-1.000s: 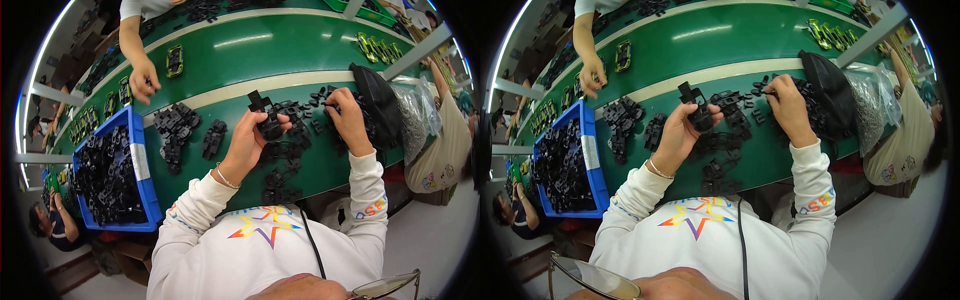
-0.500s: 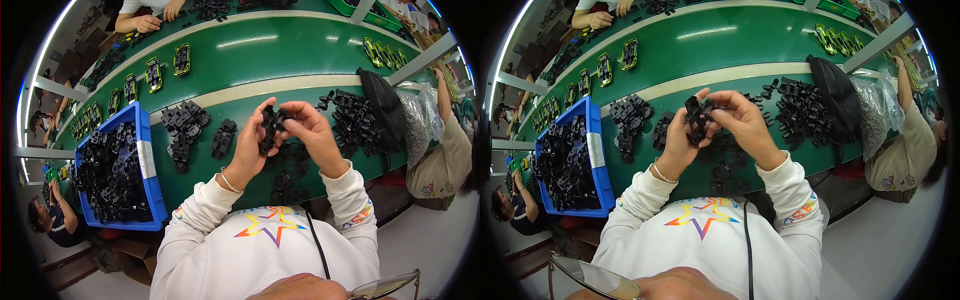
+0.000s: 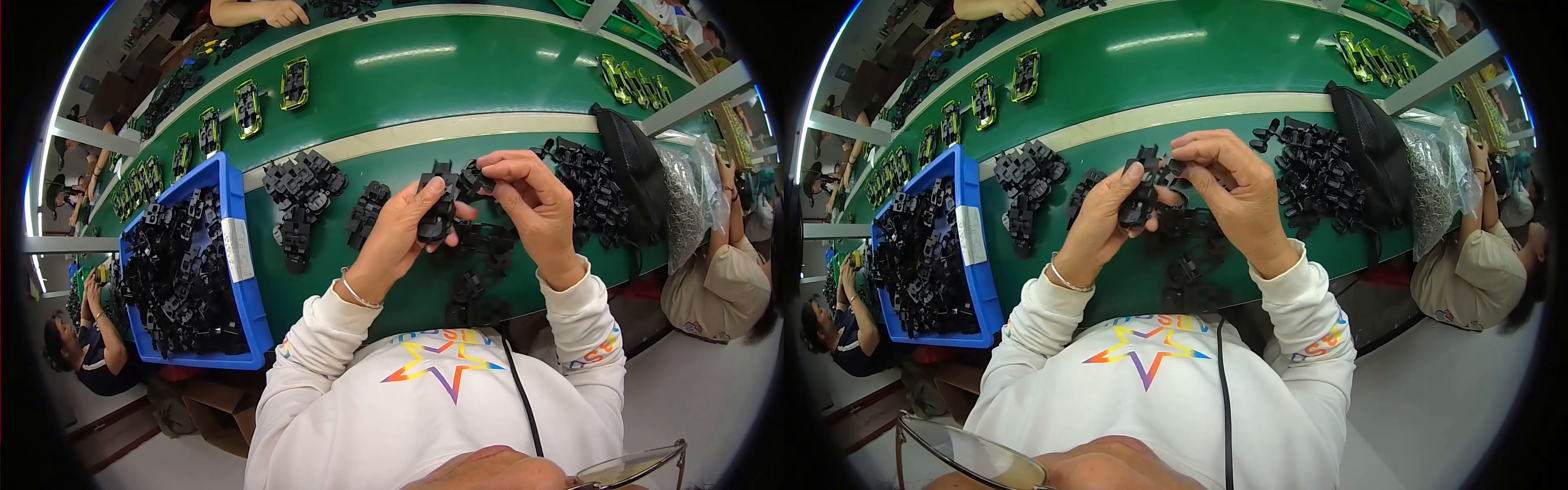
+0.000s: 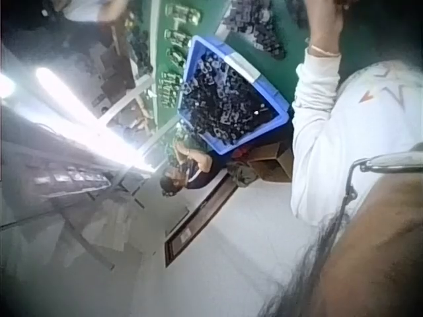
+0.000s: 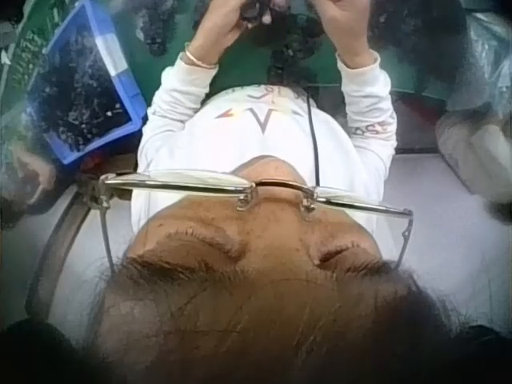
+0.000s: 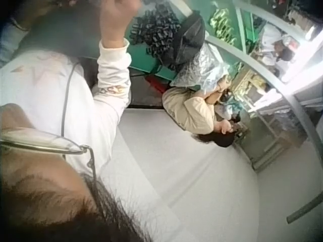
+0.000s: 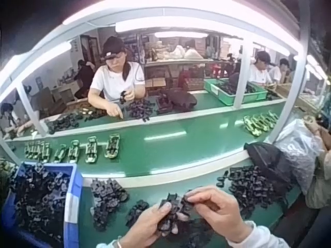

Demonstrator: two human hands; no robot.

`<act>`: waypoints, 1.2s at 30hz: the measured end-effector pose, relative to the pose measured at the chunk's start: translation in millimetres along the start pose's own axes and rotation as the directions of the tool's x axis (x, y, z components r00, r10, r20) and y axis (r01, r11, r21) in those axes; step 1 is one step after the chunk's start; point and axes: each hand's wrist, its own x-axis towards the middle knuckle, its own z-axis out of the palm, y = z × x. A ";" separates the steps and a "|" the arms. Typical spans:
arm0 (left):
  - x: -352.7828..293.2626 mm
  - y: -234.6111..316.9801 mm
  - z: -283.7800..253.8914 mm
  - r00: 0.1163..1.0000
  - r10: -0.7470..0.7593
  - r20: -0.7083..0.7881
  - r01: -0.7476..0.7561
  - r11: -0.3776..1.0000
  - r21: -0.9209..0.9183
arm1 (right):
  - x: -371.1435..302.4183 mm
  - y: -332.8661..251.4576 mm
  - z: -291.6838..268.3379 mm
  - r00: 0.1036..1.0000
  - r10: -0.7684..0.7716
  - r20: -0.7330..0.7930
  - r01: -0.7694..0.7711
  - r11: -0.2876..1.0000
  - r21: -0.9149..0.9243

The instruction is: The person assembles toy cars by snapping black plastic components together, fitting the assembled components into toy car bodies, and placing the assembled cars on the table.

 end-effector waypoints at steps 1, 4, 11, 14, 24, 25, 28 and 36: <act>-0.7 3.1 -3.4 0.999 -0.039 0.025 0.035 0.991 0.129 | 0.4 0.9 -2.4 0.999 0.018 0.032 -0.018 1.000 0.010; -10.6 9.8 -0.9 0.995 -0.091 0.047 0.076 0.962 0.263 | -1.9 6.0 -6.5 0.995 0.056 0.087 -0.058 0.998 0.012; -14.2 19.6 1.2 0.999 0.023 -0.025 -0.014 0.950 0.312 | 7.1 -4.7 -5.7 0.959 -0.170 0.226 0.223 0.945 -0.237; -14.3 22.8 1.9 0.995 0.090 -0.054 -0.065 0.931 0.359 | 10.7 -6.4 -5.1 0.944 -0.200 0.262 0.269 0.927 -0.261; -3.5 19.6 -1.1 0.960 0.273 -0.066 -0.211 0.855 0.474 | 21.9 -2.4 -2.3 0.890 -0.223 0.397 0.343 0.902 -0.263; -1.7 19.9 -3.1 0.959 0.273 -0.068 -0.210 0.856 0.473 | 21.5 -2.3 -3.8 0.888 -0.209 0.409 0.331 0.909 -0.254; 2.5 20.0 -8.9 0.980 0.181 -0.086 -0.127 0.891 0.436 | 22.7 -2.4 -6.8 0.873 -0.187 0.451 0.322 0.915 -0.244; 10.6 25.2 -11.5 0.978 0.207 0.034 -0.188 0.796 0.575 | 28.3 -15.9 -18.0 0.817 -0.205 0.538 0.408 0.865 -0.290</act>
